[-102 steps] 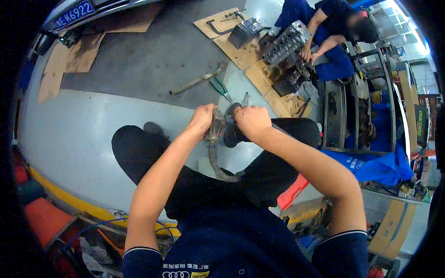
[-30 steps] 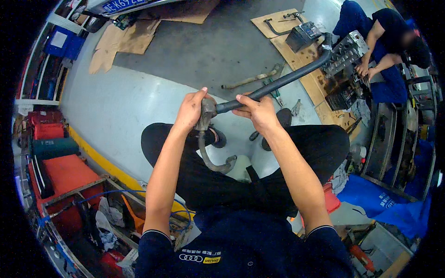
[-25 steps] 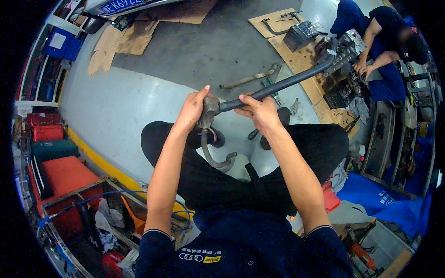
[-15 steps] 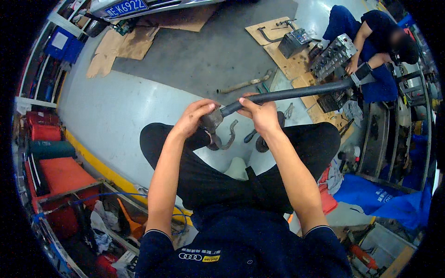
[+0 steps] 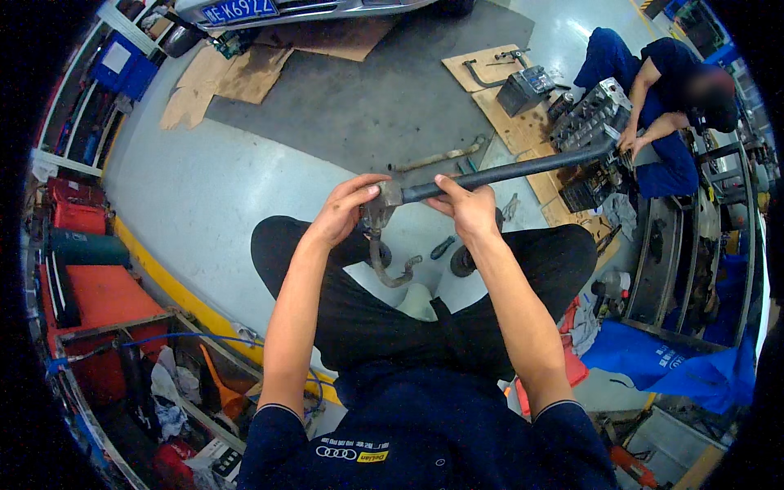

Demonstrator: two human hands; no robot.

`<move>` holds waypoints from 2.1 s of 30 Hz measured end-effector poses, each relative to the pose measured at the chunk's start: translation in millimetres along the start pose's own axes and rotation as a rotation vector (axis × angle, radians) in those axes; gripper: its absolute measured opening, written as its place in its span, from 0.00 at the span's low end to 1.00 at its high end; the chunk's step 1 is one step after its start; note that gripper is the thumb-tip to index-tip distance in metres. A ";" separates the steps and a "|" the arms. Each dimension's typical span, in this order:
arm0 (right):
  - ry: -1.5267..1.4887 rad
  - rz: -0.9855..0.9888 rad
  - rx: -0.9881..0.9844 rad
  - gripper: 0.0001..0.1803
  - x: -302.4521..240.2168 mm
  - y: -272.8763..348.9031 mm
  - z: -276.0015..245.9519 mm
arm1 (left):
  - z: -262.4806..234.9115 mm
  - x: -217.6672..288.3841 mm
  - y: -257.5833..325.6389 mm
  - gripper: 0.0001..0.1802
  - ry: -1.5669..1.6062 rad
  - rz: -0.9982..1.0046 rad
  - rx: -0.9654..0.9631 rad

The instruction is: The person sits on the floor of a garage and assembles a car exhaust pipe by connecting a metal pipe to a rubber hose. They use pliers to tighten a clamp on the hose and a wrench to secure a bolt on the metal pipe. The person also handles a small plastic bag containing a part.

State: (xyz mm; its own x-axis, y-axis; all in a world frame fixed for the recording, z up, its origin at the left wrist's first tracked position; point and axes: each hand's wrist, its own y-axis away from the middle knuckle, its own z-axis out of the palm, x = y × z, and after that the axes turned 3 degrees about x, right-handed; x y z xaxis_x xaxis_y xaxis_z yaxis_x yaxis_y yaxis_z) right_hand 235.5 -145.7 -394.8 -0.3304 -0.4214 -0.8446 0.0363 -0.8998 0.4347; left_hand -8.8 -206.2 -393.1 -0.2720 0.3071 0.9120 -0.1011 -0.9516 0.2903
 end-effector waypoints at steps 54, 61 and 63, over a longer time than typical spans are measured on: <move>1.895 -0.497 -0.559 0.12 -78.9 53.0 40.4 | 77.2 48.8 23.7 0.24 -0.935 0.363 0.275; 1.980 -0.616 -0.523 0.11 -70.7 55.3 42.2 | 75.4 41.1 23.5 0.22 -0.259 -0.237 0.356; 2.023 -0.585 -0.588 0.11 -67.9 53.6 49.5 | 65.6 31.4 23.9 0.22 -0.141 -0.268 0.351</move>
State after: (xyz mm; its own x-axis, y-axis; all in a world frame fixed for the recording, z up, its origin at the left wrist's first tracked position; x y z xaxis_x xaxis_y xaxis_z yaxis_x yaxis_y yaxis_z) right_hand 213.2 -159.7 -298.7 0.7364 0.6724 -0.0749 0.6609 -0.6913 0.2922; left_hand 43.0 -220.2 -338.6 -0.1453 0.5613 0.8147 0.1864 -0.7932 0.5797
